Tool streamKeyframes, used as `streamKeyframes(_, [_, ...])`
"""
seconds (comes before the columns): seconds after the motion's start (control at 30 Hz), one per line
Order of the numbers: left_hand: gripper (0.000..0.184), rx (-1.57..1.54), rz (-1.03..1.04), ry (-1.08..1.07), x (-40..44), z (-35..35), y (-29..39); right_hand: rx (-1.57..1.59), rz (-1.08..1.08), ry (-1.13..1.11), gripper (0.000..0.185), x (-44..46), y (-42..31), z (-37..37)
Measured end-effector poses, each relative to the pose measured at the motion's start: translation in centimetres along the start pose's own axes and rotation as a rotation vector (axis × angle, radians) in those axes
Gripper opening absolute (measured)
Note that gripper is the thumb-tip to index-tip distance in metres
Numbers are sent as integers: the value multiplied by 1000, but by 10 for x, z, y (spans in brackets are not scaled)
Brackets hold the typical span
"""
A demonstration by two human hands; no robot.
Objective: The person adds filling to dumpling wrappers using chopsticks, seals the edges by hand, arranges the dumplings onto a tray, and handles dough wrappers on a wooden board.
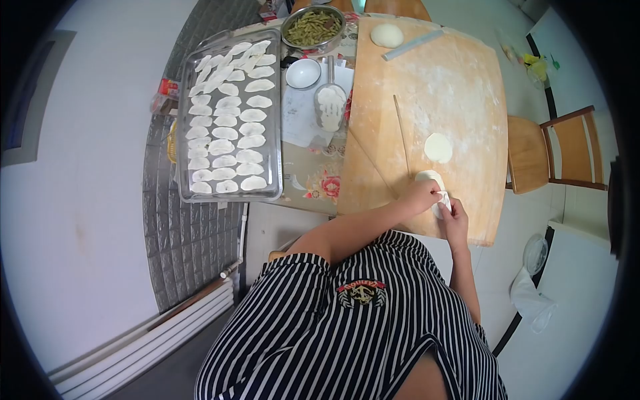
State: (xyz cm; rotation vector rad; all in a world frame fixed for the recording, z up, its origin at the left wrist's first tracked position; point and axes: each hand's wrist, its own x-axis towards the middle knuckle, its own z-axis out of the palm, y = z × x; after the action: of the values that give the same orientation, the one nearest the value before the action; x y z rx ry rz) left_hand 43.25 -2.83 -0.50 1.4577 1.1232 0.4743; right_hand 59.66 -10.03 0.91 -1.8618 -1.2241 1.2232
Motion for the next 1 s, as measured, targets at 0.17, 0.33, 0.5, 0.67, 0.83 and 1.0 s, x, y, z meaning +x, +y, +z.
streamKeyframes(0.17, [26, -411, -40, -54, 1, -3, 4, 342, 56, -72, 31, -6, -3, -12])
streamKeyframes(0.33, [25, -604, -161, -27, -8, -6, 18, 456, 32, 45, 35, -9, -22, 1])
streamKeyframes(0.5, [23, -556, 0, -137, -16, -11, 12, 276, -132, 166, 30, -17, -46, 9])
streamKeyframes(0.67, [20, -606, -95, -104, -29, -26, 27, 234, -159, 236, 30, -15, -56, 14])
streamKeyframes(0.83, [31, -989, -164, -66, -48, -36, 42, 217, -97, 195, 32, -36, -113, 22])
streamKeyframes(1.0, [56, -1708, -163, -500, -63, -44, 39, 533, -107, 158, 36, -46, -150, 47])
